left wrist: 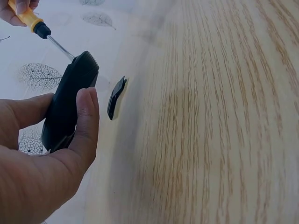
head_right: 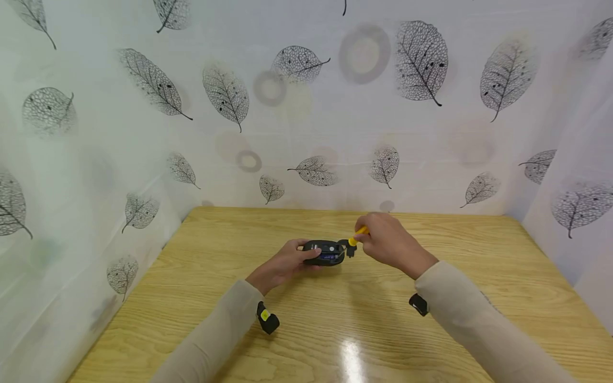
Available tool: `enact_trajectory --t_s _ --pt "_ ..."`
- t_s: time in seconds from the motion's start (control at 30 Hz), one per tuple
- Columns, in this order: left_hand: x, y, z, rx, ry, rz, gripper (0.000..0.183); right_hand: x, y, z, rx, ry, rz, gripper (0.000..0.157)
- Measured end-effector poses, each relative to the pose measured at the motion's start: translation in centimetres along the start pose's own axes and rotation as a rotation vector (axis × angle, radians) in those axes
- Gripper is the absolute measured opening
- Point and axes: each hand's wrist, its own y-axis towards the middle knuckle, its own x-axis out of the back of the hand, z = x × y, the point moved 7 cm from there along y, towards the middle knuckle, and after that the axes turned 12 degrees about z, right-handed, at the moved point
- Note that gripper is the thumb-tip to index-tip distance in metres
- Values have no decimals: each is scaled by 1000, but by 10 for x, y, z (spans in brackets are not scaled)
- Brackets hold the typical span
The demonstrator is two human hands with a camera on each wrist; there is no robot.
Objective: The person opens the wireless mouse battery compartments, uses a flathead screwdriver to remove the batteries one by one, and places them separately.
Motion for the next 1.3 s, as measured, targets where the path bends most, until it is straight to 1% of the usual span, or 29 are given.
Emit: enact_trajectory --t_s 0.17,0.3,0.43,0.5,0.7,0.8,0.97,1.17,1.23,1.3 --pt "1 1 2 8 -7 3 51 0 -1 -8 -27 -20 -17 12" --pt "4 0 4 9 -11 0 51 -1 -5 -16 -64 -111 -30 13" --pt "4 0 4 12 -11 -1 52 -2 -9 -21 -98 -203 -20 18" --pt "3 0 4 14 -14 0 53 -3 -10 -24 -108 -227 -11 19" --pt "2 0 4 14 -17 5 53 -6 -12 -27 -78 -278 14 12" --pt "2 -1 4 9 -23 4 52 -7 -11 -30 -68 -266 43 10" --pt "2 -1 3 -8 -42 11 51 -9 -11 -37 -84 -219 79 10" --pt "1 -2 1 -5 -47 13 51 -9 -15 -42 -60 -230 39 12" --pt "1 -2 1 -4 -47 12 51 -10 -16 -45 -59 -209 34 11" --pt "2 -1 2 -6 -52 12 51 -13 -16 -49 -71 -175 48 11"
